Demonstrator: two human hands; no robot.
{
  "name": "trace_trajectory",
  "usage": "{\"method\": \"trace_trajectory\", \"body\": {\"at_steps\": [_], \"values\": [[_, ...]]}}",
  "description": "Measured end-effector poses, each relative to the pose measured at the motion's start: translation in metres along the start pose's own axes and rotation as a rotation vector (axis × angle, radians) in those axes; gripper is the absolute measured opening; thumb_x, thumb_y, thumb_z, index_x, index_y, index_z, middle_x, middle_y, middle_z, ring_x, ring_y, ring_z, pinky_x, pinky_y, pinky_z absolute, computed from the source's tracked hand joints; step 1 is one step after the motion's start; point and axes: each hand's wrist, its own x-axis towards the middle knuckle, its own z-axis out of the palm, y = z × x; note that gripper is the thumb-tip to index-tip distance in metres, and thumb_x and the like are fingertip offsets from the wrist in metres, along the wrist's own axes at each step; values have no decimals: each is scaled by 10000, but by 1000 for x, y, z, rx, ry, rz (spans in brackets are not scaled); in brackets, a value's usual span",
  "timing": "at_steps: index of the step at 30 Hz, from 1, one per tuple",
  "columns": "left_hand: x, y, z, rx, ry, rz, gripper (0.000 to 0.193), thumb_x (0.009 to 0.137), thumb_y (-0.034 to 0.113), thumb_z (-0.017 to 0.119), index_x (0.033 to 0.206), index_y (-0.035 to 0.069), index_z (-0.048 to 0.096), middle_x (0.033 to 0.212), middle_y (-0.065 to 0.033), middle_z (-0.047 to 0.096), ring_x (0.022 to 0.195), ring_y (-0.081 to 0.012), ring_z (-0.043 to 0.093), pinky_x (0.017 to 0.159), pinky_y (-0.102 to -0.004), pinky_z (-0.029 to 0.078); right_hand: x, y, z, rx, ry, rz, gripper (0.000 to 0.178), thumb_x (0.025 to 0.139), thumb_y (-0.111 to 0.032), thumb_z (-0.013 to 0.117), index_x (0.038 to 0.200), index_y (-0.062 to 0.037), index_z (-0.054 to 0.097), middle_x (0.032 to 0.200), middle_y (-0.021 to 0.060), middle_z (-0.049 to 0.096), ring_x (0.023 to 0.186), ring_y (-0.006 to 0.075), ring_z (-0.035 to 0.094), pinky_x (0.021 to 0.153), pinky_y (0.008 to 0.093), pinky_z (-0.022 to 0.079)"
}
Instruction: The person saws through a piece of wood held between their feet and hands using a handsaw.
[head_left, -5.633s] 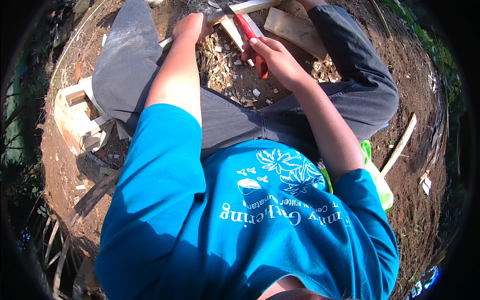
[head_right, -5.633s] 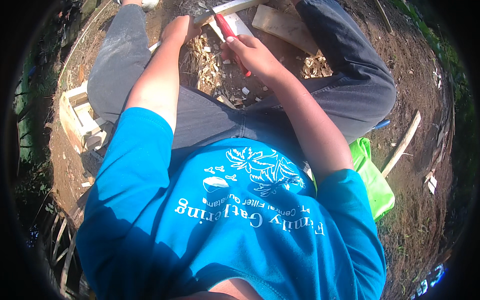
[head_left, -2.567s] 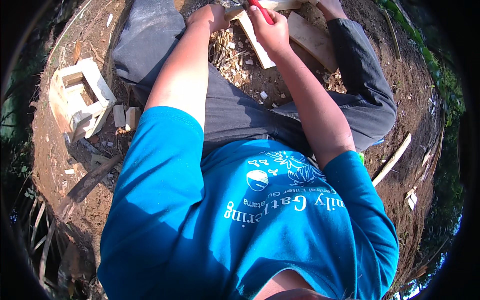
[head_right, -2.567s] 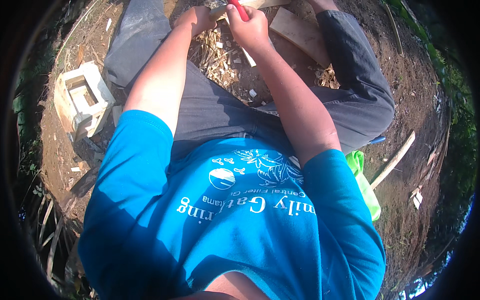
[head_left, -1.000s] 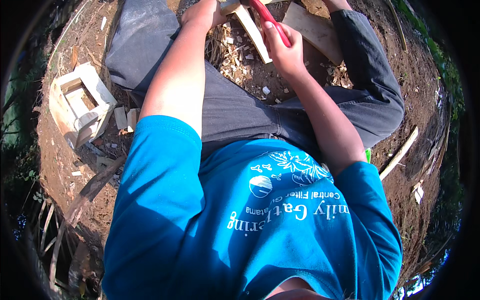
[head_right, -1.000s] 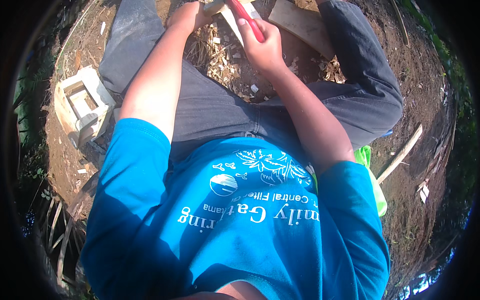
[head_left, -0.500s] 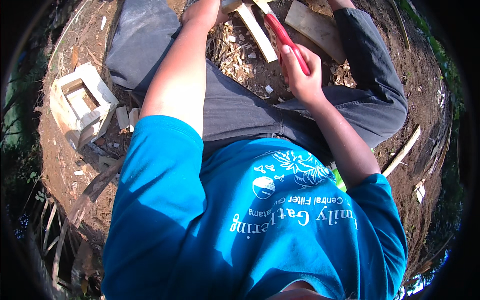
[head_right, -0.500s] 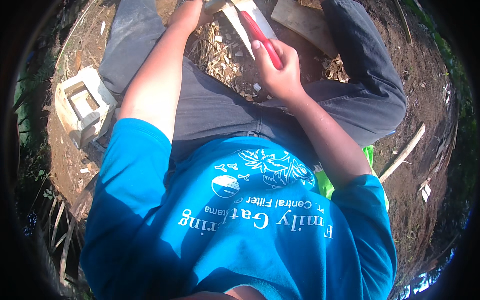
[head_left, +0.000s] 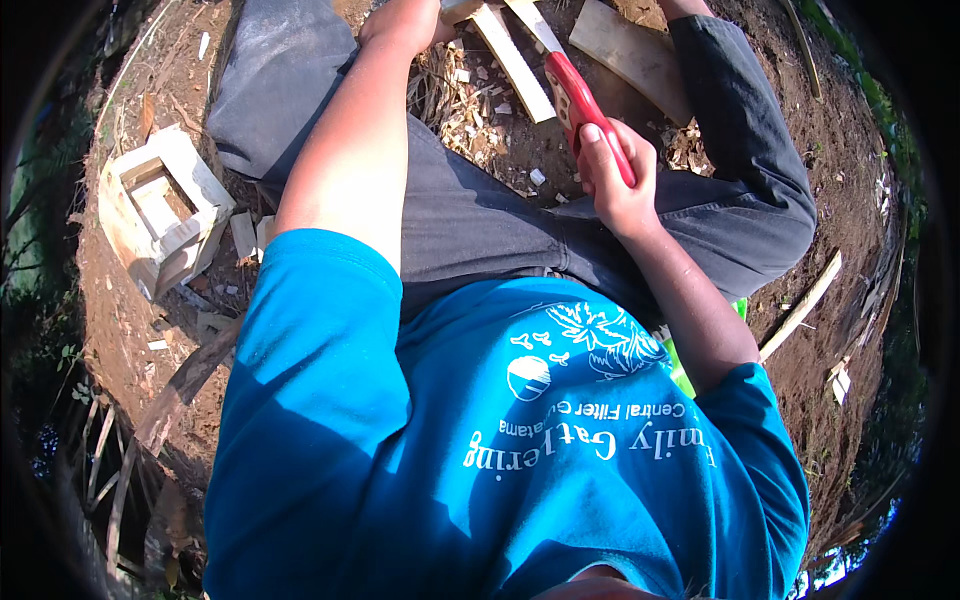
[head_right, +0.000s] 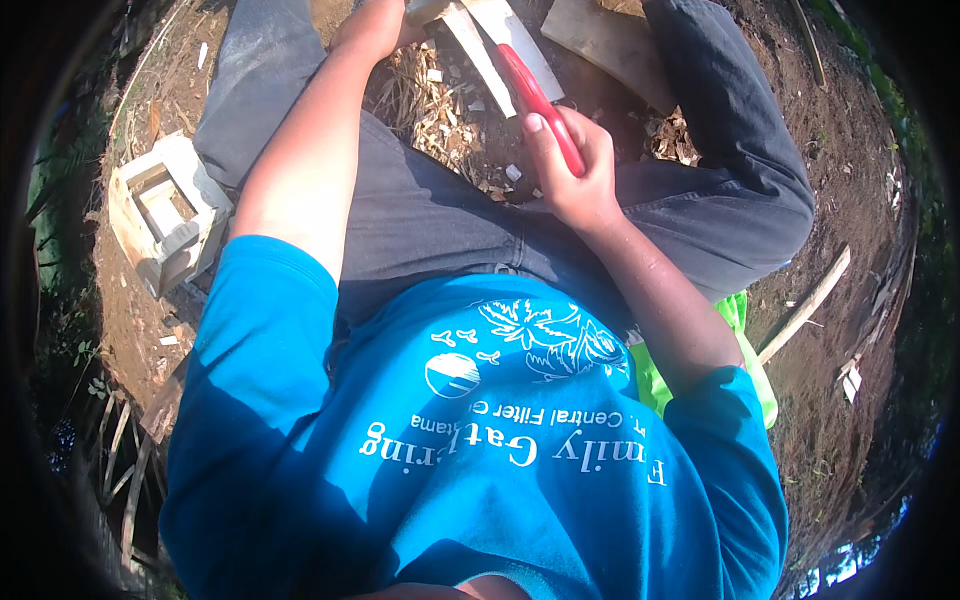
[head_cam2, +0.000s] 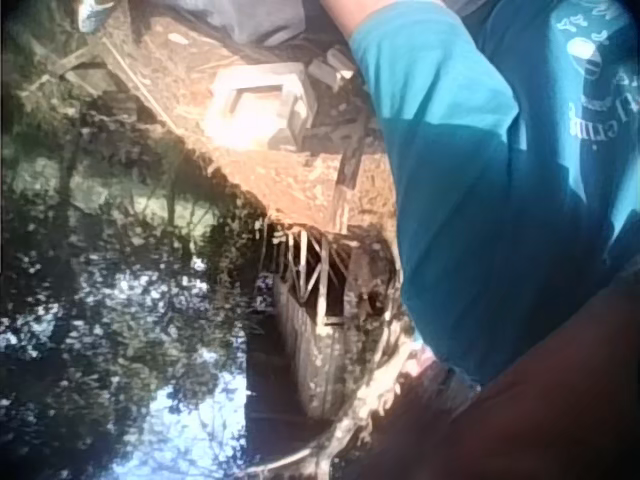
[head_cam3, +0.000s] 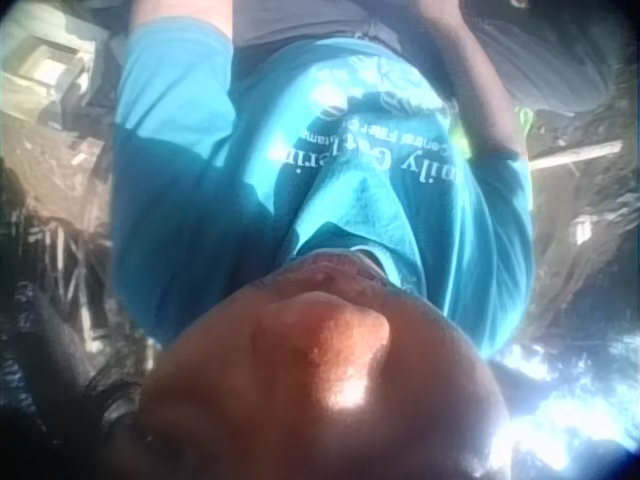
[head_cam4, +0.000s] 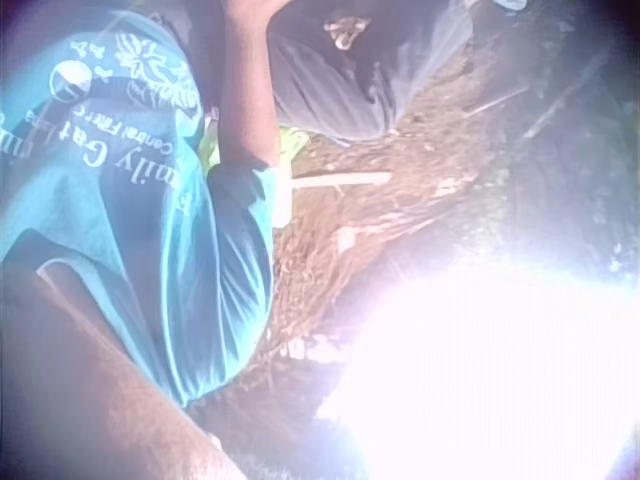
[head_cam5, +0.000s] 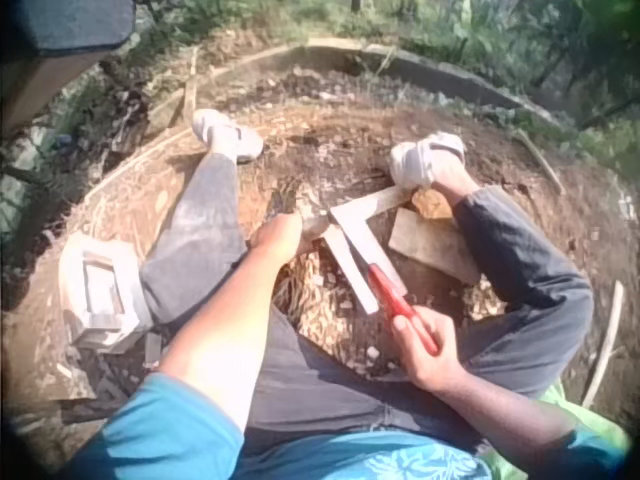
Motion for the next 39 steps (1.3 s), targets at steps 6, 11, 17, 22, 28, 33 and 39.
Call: {"method": "trace_trajectory", "body": {"at_steps": [6,11,17,22,28,33,39], "values": [[-30,49,-41,127,-111,-10,582,777,502,823,1111,29,762,1110,-245,739,1077,-394,714,901,-472,560,155,10,71,-164,261,-148,348,1044,-283,621,1068,45,736,746,-34,616,636,58,466,568,267,406],[-27,25,-31,135,-49,-23,550,768,499,833,1089,57,771,1104,-242,740,1084,-400,710,910,-487,559,83,21,47,-106,93,-36,394,986,-357,665,808,-6,676,643,0,569,620,83,523,576,303,431],[-28,31,-26,144,-27,-1,479,782,430,817,1079,57,773,1117,-237,738,1097,-398,708,913,-500,558,10,19,1,-13,6,-71,361,1045,-303,615,838,-10,657,680,-16,573,634,53,505,572,261,399],[-29,49,-34,122,-33,-72,497,779,431,807,1134,84,776,1164,-212,738,1121,-366,710,930,-481,557,156,47,60,-51,253,-339,350,1041,-302,643,815,-36,648,640,-45,546,571,39,476,526,242,381],[-25,33,-36,121,-64,-33,551,771,441,828,1156,53,750,1176,-223,732,1157,-359,696,954,-496,544,103,21,54,-36,133,-114,397,996,-353,658,823,3,683,626,-18,534,612,71,472,560,308,408],[-21,28,-29,74,-105,-55,505,775,413,839,1127,62,752,1142,-247,733,1126,-378,702,933,-507,550,4,5,4,86,14,38,346,1042,-274,609,796,-31,626,652,-42,540,604,37,489,548,253,393],[-30,33,-29,118,16,29,470,780,394,826,1094,49,761,1103,-216,751,1062,-397,721,896,-499,566,95,40,46,-11,127,-114,401,997,-340,658,793,6,642,630,-11,539,620,76,495,580,312,428]]}}
